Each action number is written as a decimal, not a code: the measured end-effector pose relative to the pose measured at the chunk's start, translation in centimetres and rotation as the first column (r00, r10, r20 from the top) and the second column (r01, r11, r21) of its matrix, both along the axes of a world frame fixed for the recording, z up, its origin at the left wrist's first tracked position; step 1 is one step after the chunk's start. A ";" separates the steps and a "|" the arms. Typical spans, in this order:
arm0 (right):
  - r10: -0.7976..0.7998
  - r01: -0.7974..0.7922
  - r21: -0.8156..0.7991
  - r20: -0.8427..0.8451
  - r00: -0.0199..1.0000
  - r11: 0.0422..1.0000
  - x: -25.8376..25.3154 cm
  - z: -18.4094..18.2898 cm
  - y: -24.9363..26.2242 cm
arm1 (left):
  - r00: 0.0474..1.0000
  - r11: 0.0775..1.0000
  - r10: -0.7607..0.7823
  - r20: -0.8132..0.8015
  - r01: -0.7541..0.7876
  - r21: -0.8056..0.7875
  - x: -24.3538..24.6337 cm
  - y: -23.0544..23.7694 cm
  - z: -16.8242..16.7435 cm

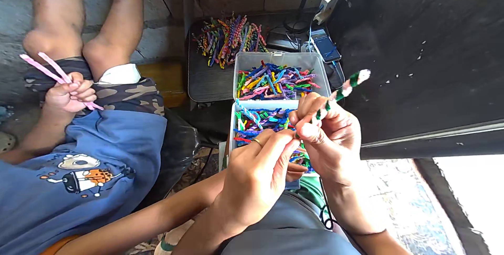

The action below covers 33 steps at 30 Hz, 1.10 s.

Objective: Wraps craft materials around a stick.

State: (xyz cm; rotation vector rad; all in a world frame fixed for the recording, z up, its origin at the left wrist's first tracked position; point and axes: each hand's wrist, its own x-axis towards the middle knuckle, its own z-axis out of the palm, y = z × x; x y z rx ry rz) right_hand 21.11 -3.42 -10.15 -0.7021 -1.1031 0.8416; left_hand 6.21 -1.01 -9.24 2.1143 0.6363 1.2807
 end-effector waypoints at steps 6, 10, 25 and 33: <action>0.418 -0.416 0.067 -0.019 0.908 0.907 1.9 -0.6 1.1 | 0.680 0.366 -0.422 0.600 0.733 -0.573 -1.5 1.4 0.8; 0.465 -0.460 0.186 0.019 0.885 0.868 1.8 -0.4 1.3 | 0.502 0.032 -0.401 0.766 0.844 -0.536 -1.5 1.8 0.9; 0.139 -0.139 -0.012 -0.015 0.990 0.990 0.7 0.0 -0.4 | 0.916 0.842 -0.331 0.227 0.395 -0.368 -0.8 0.2 0.6; 0.401 -0.395 0.192 0.005 0.916 0.899 1.3 -0.1 0.2 | 0.388 -0.127 -0.373 0.843 0.879 -0.460 -1.1 1.0 0.2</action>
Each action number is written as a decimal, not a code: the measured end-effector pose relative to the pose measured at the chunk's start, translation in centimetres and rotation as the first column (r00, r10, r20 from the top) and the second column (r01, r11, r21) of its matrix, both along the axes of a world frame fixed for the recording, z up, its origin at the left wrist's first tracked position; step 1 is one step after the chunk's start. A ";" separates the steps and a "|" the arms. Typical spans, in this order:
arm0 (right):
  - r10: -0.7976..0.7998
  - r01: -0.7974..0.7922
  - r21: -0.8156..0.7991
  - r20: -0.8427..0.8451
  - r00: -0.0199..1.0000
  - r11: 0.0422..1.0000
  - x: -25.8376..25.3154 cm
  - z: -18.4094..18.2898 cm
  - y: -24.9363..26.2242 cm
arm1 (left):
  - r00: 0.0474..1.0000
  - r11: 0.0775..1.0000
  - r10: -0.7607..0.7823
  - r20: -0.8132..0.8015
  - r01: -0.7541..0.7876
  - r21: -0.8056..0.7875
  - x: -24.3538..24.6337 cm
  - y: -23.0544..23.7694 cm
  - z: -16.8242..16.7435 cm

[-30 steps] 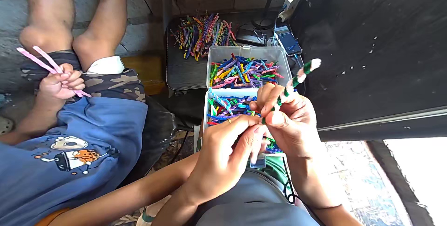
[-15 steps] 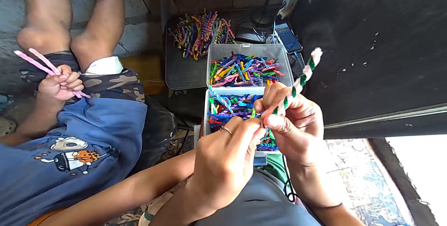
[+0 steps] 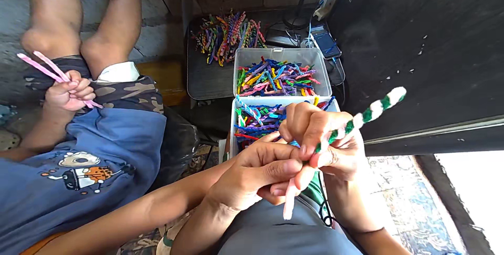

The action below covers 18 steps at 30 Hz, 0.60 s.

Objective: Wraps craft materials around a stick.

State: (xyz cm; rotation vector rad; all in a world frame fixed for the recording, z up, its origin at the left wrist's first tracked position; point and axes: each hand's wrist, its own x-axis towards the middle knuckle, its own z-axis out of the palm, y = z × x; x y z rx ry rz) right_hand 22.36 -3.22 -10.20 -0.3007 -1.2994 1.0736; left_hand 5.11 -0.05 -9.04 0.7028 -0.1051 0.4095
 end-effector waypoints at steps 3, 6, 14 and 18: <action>-0.169 0.170 -0.016 0.041 0.985 0.985 -0.3 0.4 -0.8 | 0.964 0.927 0.261 -0.051 -0.236 0.290 -0.1 -0.3 0.1; -0.314 0.317 -0.028 0.089 0.945 0.948 -0.6 0.7 -1.4 | 0.744 0.486 0.668 0.027 -0.464 0.741 0.1 -1.2 0.1; -0.059 0.065 -0.130 0.047 0.997 0.989 0.2 0.2 -0.4 | 0.799 0.637 0.600 -0.038 -0.448 0.627 0.0 -1.1 0.4; -0.001 0.002 -0.038 0.019 1.000 0.999 0.0 -0.1 0.1 | 0.966 0.948 0.249 -0.077 -0.226 0.222 -0.2 -0.3 0.3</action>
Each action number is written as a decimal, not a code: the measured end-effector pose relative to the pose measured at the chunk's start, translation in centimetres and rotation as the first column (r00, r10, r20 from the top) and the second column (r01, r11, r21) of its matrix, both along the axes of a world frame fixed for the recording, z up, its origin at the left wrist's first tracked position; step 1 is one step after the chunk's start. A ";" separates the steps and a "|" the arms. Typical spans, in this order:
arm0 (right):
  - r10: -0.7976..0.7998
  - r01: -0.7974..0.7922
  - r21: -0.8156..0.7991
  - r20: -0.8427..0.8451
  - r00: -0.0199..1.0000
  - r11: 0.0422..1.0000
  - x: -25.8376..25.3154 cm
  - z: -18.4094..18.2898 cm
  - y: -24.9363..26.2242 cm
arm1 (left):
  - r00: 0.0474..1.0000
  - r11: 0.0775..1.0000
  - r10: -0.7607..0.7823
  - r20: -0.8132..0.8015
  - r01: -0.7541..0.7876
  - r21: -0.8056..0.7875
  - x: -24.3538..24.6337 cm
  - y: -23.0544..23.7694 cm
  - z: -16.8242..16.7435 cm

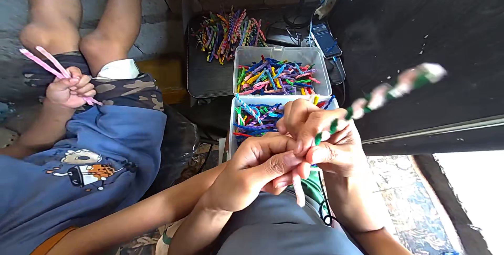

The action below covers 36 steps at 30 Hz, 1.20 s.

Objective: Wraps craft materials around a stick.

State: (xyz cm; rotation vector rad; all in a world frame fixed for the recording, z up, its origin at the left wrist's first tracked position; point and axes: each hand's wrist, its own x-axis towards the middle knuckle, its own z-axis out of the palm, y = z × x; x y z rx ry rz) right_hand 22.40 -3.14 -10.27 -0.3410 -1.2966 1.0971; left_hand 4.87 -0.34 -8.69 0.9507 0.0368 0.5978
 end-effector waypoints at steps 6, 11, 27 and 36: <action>-0.304 0.306 -0.070 0.035 0.952 0.950 -1.1 0.2 -0.8 | 0.737 0.464 0.675 0.023 -0.449 0.764 0.5 -1.1 -0.7; -0.374 0.373 -0.148 0.024 0.927 0.916 -2.5 -0.1 -0.7 | 0.450 -0.042 0.860 0.239 -0.405 0.913 1.1 -1.4 -1.6; -0.037 0.033 -0.069 -0.062 0.997 0.997 -1.0 0.6 -0.2 | 0.993 0.994 0.111 0.035 -0.110 -0.023 0.1 -1.6 -0.3; -0.470 0.480 -0.113 0.100 0.877 0.870 -2.2 0.0 -0.5 | 0.396 -0.107 0.887 0.238 -0.325 0.939 1.4 -1.4 -1.6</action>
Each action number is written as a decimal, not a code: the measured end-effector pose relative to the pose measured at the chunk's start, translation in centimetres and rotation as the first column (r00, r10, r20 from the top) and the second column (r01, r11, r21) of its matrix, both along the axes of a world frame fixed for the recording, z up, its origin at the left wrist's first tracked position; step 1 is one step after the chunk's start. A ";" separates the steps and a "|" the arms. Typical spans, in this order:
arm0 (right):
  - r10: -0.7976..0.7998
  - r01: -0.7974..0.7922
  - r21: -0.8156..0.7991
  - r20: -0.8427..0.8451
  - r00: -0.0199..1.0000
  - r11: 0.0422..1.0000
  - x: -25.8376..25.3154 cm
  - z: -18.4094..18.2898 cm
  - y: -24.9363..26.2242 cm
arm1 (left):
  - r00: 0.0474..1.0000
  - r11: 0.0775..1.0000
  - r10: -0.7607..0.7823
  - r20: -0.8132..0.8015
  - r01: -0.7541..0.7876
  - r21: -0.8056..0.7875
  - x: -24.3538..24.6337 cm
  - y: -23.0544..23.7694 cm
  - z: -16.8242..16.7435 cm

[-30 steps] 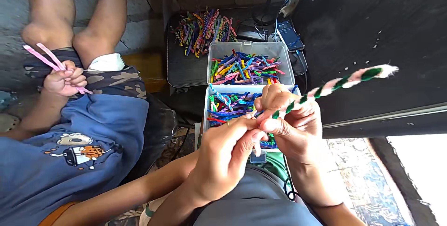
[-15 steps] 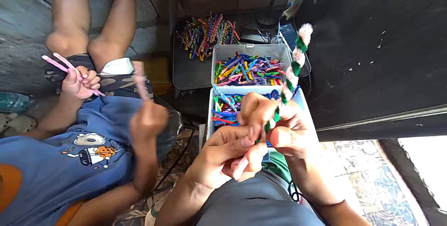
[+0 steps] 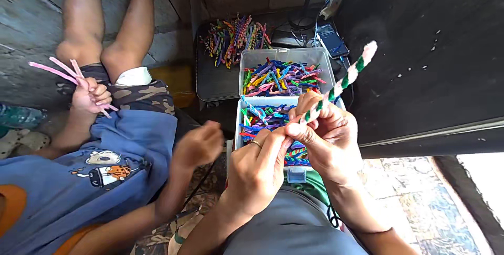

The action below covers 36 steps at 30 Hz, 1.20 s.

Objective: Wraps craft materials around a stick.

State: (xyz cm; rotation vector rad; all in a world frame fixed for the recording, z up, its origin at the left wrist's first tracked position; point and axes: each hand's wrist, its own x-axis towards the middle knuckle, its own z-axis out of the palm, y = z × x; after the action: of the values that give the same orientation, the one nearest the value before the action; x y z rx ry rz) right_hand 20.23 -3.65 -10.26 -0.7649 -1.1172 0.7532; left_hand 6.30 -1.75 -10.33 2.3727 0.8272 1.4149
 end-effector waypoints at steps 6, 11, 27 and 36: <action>0.373 -0.372 0.024 -0.035 0.927 0.928 1.5 -0.1 0.5 | 0.761 0.539 -0.452 0.466 0.649 -0.538 -2.1 1.1 1.3; 0.529 -0.528 0.151 0.033 0.848 0.836 2.2 0.0 1.3 | 0.543 0.167 -0.451 0.708 0.831 -0.531 -2.4 1.4 1.4; 0.254 -0.270 0.056 0.195 0.947 0.961 2.1 0.2 0.8 | 0.836 0.683 -0.386 0.390 0.544 -0.488 -2.5 1.1 1.1; 0.281 -0.321 0.182 0.218 0.935 0.929 2.5 -0.1 1.4 | 0.639 0.320 -0.445 0.628 0.768 -0.554 -2.5 1.3 0.9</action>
State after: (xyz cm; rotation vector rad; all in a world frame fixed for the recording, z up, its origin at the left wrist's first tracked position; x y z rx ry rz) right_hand 22.70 -2.24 -10.41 -0.4908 -1.4858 0.8121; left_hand 3.84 -0.48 -9.43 1.3562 0.2286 0.8042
